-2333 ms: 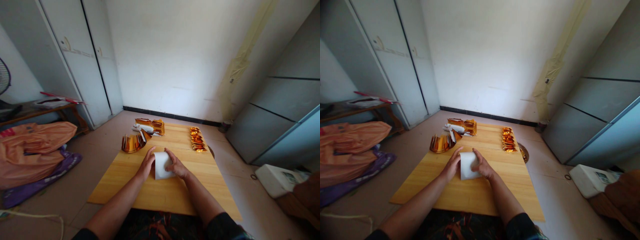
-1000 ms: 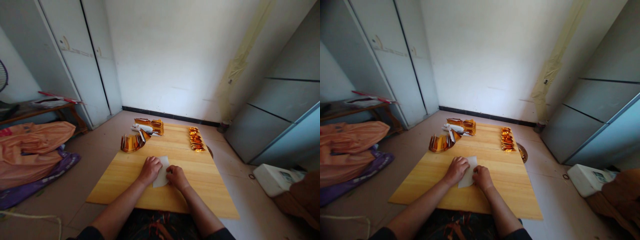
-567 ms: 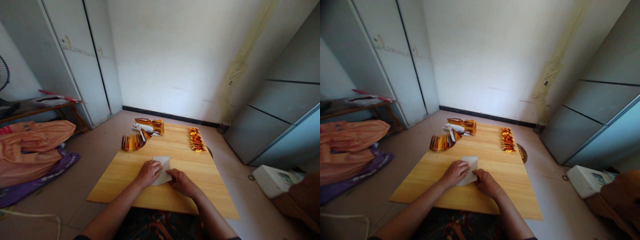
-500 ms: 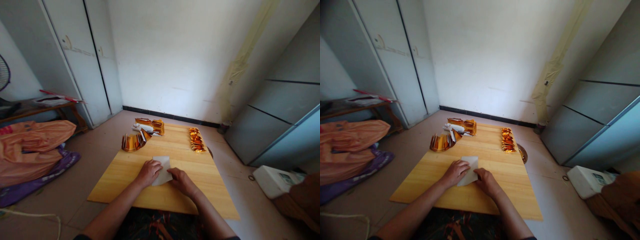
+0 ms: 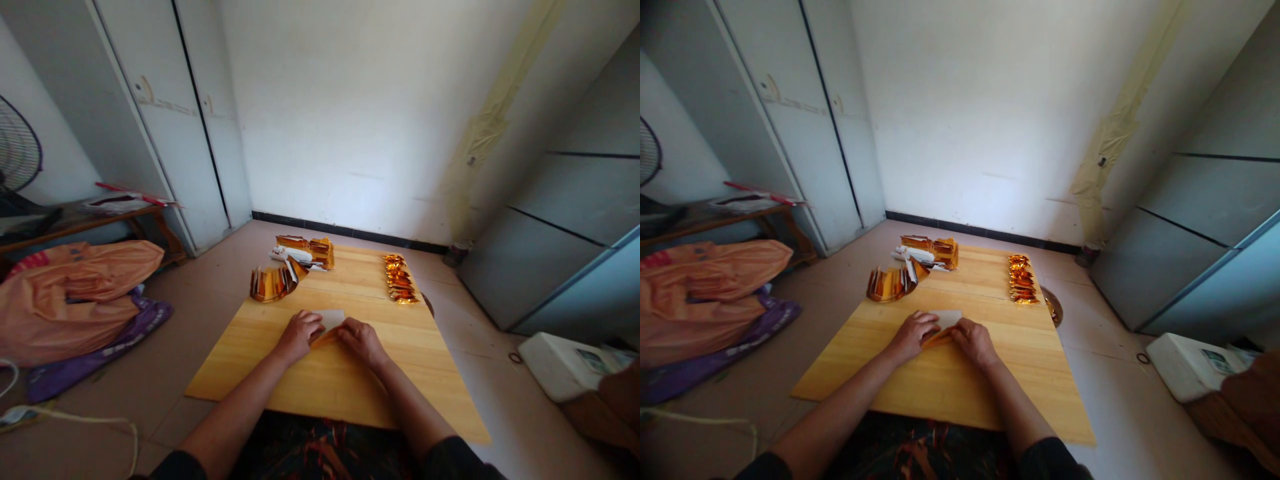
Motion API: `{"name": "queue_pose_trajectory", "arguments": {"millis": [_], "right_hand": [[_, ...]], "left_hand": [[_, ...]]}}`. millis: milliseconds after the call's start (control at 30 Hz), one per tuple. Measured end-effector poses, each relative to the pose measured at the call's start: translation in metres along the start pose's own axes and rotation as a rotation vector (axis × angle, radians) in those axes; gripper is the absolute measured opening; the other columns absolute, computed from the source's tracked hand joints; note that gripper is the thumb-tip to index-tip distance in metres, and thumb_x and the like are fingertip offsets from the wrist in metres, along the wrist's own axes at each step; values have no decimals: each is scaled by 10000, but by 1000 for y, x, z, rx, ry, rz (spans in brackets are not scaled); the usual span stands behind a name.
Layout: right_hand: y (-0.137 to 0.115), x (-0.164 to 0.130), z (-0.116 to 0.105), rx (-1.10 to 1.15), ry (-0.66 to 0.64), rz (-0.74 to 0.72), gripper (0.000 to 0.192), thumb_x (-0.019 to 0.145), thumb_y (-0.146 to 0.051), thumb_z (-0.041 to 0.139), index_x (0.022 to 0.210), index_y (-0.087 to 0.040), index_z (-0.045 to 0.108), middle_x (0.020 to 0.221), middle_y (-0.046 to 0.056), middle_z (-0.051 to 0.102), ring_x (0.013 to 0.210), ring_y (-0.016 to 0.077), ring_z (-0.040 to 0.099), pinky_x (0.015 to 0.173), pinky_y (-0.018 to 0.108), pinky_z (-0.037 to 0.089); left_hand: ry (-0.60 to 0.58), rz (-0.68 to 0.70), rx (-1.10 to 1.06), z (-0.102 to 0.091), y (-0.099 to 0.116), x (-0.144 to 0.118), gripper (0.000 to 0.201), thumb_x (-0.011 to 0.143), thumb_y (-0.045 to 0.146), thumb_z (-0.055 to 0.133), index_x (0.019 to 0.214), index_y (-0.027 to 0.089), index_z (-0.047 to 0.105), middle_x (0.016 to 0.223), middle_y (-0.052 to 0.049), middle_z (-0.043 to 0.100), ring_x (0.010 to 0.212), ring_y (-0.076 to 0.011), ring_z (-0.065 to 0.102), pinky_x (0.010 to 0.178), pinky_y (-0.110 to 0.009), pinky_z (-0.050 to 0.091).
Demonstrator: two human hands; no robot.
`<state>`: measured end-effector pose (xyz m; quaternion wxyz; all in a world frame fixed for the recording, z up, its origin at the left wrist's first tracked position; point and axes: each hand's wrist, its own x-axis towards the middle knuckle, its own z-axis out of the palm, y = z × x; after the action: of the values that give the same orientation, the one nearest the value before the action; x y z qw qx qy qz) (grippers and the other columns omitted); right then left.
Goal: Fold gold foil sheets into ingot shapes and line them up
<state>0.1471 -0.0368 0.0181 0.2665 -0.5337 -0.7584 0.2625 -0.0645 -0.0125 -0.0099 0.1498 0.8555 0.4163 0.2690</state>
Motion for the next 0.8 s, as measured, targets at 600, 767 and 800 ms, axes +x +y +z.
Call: {"name": "queue_pose_trajectory", "arguments": {"millis": [600, 767, 800], "right_hand": [[-21, 38, 14, -509, 77, 268, 195, 926, -277, 406, 938, -207, 588, 895, 68, 697, 761, 166, 642, 618, 225, 376], [-19, 42, 26, -649, 68, 270, 219, 943, -260, 374, 980, -185, 577, 919, 93, 680, 763, 176, 665, 606, 225, 406], [-19, 42, 26, -658, 60, 266, 215, 941, -259, 380, 983, -181, 576, 915, 97, 679, 764, 179, 669, 604, 224, 410]], "left_hand": [[-31, -207, 96, -19, -3, 0, 324, 744, 133, 544, 1014, 268, 664, 1141, -40, 656, 1090, -233, 505, 926, -392, 324], [48, -324, 55, -16, -6, -1, 320, 701, 156, 585, 1011, 228, 615, 1045, -49, 662, 1005, -222, 558, 914, -362, 344], [56, -322, 48, -16, -6, -1, 364, 703, 152, 581, 1058, 227, 598, 1054, -52, 658, 1008, -222, 559, 916, -360, 345]]}}
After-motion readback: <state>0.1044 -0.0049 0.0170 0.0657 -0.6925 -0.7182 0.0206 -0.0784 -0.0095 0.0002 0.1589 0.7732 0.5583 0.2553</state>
